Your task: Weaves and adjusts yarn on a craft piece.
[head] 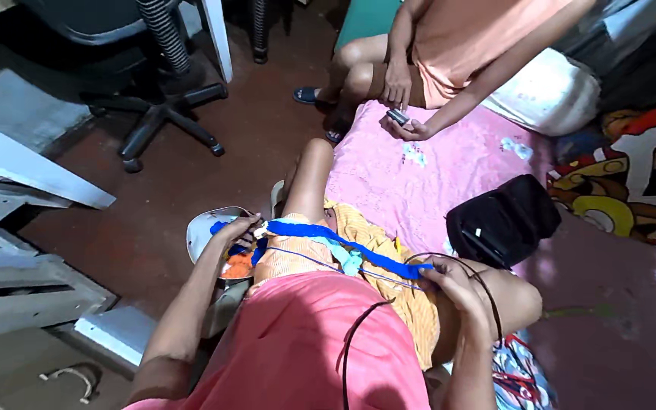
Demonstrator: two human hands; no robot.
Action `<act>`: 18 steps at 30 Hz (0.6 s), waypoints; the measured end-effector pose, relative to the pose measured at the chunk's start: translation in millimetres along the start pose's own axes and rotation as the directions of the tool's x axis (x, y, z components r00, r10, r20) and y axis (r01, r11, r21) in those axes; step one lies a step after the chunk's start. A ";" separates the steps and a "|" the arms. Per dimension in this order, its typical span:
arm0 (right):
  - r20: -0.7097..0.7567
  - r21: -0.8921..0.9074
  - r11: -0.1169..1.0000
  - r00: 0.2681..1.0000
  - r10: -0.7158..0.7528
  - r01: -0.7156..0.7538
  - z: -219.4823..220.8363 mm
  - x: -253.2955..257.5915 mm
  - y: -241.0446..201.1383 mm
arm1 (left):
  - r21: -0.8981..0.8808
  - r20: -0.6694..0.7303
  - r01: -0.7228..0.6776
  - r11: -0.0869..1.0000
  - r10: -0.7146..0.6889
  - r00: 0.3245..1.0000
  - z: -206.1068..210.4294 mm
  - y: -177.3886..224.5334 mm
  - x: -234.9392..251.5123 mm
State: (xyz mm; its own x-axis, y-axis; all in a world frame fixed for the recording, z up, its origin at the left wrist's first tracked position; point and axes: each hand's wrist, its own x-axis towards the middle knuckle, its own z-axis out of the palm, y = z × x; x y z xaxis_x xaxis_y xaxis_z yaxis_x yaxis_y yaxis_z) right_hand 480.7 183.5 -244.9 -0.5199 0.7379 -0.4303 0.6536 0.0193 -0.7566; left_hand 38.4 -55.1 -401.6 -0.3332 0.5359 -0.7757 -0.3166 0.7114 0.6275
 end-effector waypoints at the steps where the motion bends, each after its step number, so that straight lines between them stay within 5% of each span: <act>1: -0.001 -0.107 0.994 1.000 0.000 0.000 1.1 1.8 0.7 | -0.023 0.006 0.016 1.000 -0.016 1.000 2.4 -1.3 0.2; 5: -0.106 -0.338 0.940 0.991 -0.083 0.043 7.5 8.8 -7.2 | -0.282 0.017 -0.150 0.948 0.162 0.987 15.3 1.8 -5.2; 8: -0.182 -0.394 0.910 0.959 -0.219 0.133 23.8 14.2 -27.8 | -0.349 -0.123 -0.343 0.872 0.320 0.939 19.9 19.9 -21.9; 13: -0.065 -0.264 0.854 0.875 -0.480 0.449 66.8 22.8 -74.8 | -0.303 -0.102 -0.631 0.714 0.634 0.766 28.3 78.3 -96.9; 18: 0.109 0.035 0.744 0.737 -0.667 0.668 109.0 23.0 -125.3 | -0.217 0.092 -0.709 0.671 0.737 0.669 52.1 126.9 -164.1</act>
State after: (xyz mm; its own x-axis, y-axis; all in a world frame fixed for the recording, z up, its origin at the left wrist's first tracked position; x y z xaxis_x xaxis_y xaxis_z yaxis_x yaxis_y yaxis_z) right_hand 326.9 124.5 -213.7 -0.8793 0.4572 0.1336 0.1198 0.4838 -0.8669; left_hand 99.1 -29.0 -198.2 -0.3745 0.9251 -0.0628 -0.1690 -0.0015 0.9856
